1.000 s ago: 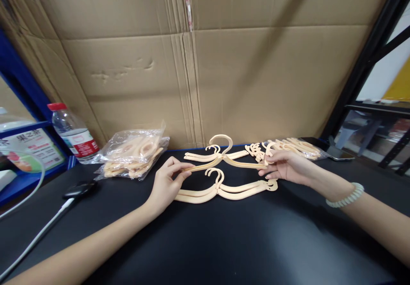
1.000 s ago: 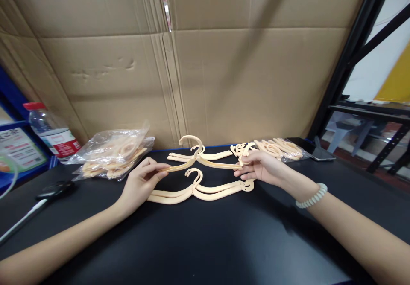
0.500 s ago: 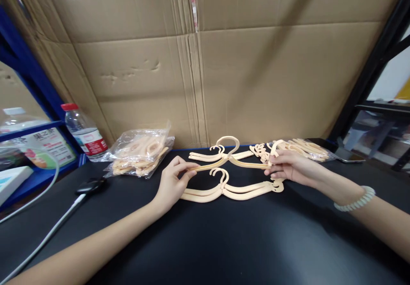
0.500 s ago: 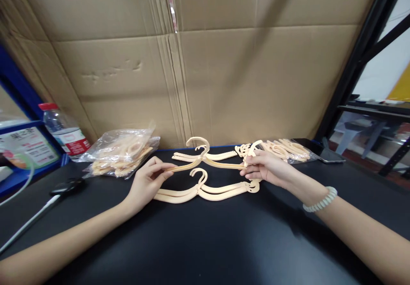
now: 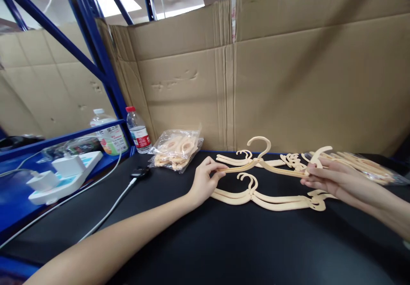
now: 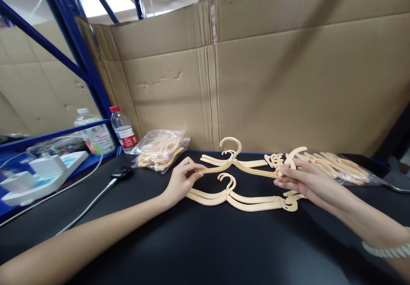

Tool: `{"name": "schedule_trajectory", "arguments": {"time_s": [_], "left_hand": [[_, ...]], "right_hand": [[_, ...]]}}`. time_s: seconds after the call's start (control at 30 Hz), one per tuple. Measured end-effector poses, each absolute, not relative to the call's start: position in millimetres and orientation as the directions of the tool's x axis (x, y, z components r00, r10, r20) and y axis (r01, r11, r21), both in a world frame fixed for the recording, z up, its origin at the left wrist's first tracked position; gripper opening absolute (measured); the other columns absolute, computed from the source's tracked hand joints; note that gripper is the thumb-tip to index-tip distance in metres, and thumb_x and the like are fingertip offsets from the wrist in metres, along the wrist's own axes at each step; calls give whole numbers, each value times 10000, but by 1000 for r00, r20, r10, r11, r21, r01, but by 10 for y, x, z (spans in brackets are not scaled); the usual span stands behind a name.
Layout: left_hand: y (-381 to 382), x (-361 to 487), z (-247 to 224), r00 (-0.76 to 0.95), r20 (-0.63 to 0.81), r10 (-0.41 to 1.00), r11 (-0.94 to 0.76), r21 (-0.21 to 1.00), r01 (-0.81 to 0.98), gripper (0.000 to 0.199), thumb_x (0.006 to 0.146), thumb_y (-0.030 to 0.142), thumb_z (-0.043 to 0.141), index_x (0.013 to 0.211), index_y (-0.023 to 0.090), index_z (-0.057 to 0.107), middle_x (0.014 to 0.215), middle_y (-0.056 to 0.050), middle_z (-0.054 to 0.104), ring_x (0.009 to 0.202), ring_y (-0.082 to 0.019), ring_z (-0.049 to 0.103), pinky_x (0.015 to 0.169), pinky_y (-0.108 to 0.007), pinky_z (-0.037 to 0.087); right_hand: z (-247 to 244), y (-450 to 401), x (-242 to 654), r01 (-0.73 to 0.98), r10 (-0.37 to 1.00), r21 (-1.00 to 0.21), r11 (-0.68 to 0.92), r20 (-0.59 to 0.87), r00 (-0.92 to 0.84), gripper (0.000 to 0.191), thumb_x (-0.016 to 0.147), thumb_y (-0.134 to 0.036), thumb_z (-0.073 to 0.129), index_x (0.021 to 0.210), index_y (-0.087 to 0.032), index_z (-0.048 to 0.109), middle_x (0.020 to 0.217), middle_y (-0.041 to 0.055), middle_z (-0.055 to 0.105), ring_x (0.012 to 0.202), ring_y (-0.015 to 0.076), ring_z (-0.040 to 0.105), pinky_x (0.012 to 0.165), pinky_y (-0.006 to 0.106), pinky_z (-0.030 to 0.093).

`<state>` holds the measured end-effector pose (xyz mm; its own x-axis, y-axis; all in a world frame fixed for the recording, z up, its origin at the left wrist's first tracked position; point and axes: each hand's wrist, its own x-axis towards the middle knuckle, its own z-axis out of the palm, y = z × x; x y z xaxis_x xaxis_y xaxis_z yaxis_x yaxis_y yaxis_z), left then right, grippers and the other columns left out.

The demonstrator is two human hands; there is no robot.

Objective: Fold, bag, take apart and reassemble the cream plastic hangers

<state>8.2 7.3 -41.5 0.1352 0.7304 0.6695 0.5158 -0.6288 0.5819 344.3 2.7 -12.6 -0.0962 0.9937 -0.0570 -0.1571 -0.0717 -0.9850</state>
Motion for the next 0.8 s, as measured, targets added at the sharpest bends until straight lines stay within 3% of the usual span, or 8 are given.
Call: {"name": "schedule_trajectory", "arguments": {"time_s": [0.23,0.53,0.8], "left_hand": [[72,86,-410,133,658,741,-621,597,509,199,769,58,639,875,191,743,708,9,482,672,-139,510,626,-269,435],[76,75,-411,140,635,759,-605,611,510,180,795,84,616,880,189,736,714,0,525,663,-138,541,625,-269,458],[25,112,-374,226,656,721,-663,555,503,168,840,160,600,972,186,702,773,-15,535,692,-142,538,646,-272,472]], "right_hand": [[-127,14,3446,-167,996,-986,-24,-10,-85,364,498,-299,911,649,-175,605,724,-5,563,682,158,649,711,255,629],[-138,26,3465,-173,998,-985,28,38,-51,316,540,-261,891,673,-186,614,758,-2,586,672,148,668,667,197,620],[-189,85,3486,-217,1000,-976,-8,-4,-16,322,542,-241,880,684,-193,594,766,25,654,711,202,710,684,231,624]]}}
